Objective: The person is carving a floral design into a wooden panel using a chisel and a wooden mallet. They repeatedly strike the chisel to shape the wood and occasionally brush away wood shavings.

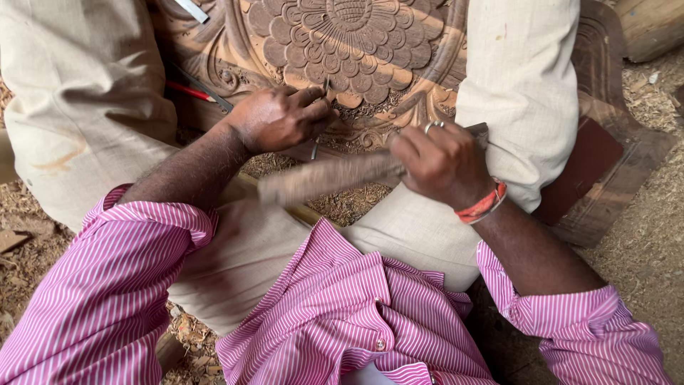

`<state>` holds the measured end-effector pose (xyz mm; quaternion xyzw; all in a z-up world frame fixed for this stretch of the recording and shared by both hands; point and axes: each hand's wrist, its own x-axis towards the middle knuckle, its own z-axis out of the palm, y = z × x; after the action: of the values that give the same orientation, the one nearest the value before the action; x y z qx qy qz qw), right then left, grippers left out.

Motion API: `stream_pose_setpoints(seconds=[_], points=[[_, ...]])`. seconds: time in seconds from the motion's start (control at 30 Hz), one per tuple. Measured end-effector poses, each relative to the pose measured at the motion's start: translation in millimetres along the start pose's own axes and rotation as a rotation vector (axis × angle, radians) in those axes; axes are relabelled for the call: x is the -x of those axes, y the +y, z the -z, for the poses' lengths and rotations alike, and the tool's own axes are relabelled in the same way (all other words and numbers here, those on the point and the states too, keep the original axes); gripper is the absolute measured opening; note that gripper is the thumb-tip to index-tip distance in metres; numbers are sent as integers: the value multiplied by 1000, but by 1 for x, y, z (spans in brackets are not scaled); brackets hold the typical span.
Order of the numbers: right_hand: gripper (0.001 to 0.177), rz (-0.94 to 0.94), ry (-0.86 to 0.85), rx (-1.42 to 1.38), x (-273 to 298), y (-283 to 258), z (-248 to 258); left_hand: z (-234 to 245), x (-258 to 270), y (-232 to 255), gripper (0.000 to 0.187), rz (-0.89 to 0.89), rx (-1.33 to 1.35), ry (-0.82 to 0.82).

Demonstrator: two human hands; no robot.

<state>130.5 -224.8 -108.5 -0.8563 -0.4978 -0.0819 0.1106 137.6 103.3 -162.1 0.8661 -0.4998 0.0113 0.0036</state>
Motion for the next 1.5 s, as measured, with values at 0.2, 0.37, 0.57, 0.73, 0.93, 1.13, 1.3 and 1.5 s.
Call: stream_pose_setpoints(seconds=[0.2, 0.37, 0.57, 0.73, 0.93, 1.13, 1.3, 1.5], points=[[27, 79, -45, 39, -1, 4, 3, -3, -3, -1, 41, -10, -7, 35], [17, 42, -31, 20, -2, -1, 6, -4, 0, 0, 42, -19, -53, 16], [7, -135, -195, -6, -3, 2, 6, 1, -3, -2, 39, 17, 9, 76], [25, 98, 32, -44, -3, -1, -1, -5, 5, 3, 41, 25, 47, 12], [17, -66, -131, 8, -5, 5, 3, -5, -1, -6, 45, 33, 7, 50], [27, 57, -96, -90, -11, 6, 7, 7, -6, -10, 45, 29, 28, 10], [13, -100, -110, -113, -18, 6, 9, 12, -3, -8, 45, 62, 32, 18], [18, -74, -164, -126, -14, 12, 8, 11, -10, -10, 44, 33, 18, 63]])
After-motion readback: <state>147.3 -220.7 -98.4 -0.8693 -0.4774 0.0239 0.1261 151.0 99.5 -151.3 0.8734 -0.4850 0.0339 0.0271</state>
